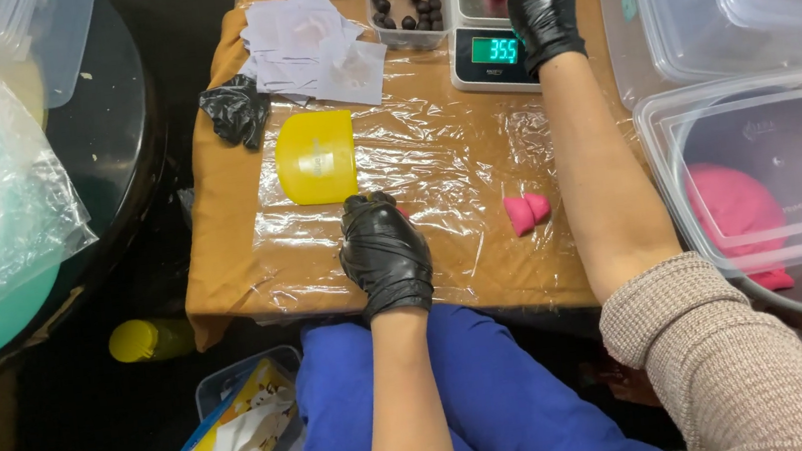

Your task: Organizing and portioning small pieces of pink dough into containers on a work table.

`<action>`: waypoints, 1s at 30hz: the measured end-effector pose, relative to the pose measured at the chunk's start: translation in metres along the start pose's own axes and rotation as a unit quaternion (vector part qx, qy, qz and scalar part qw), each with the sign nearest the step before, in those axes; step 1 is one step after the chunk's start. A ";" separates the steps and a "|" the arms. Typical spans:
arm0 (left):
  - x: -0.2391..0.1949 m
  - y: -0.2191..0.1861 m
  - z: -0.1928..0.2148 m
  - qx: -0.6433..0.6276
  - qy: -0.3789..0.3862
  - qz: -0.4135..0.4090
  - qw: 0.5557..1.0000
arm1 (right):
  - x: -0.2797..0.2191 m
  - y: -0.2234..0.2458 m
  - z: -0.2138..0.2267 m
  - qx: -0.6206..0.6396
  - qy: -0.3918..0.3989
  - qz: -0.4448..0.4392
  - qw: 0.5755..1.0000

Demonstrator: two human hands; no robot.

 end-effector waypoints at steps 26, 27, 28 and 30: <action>-0.002 -0.031 -0.021 -0.265 0.111 -0.008 0.958 | -0.252 0.214 0.107 0.276 0.226 -0.051 0.933; -0.002 -0.034 -0.024 -0.266 0.112 -0.011 0.957 | -0.251 0.215 0.111 0.275 0.223 -0.050 0.934; -0.003 -0.038 -0.031 -0.283 0.136 -0.018 0.949 | -0.251 0.214 0.115 0.267 0.210 -0.059 0.939; -0.006 -0.045 -0.039 -0.299 0.162 -0.027 0.940 | -0.251 0.209 0.121 0.258 0.195 -0.069 0.944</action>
Point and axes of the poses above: each hand's wrist, its own x-axis towards the middle knuckle, its own z-axis out of the back of the hand, y = z × x, the point moved 9 cm from there along x, towards the middle knuckle, and after that the axes turned 1 degree about -z, right-handed, at the moved point
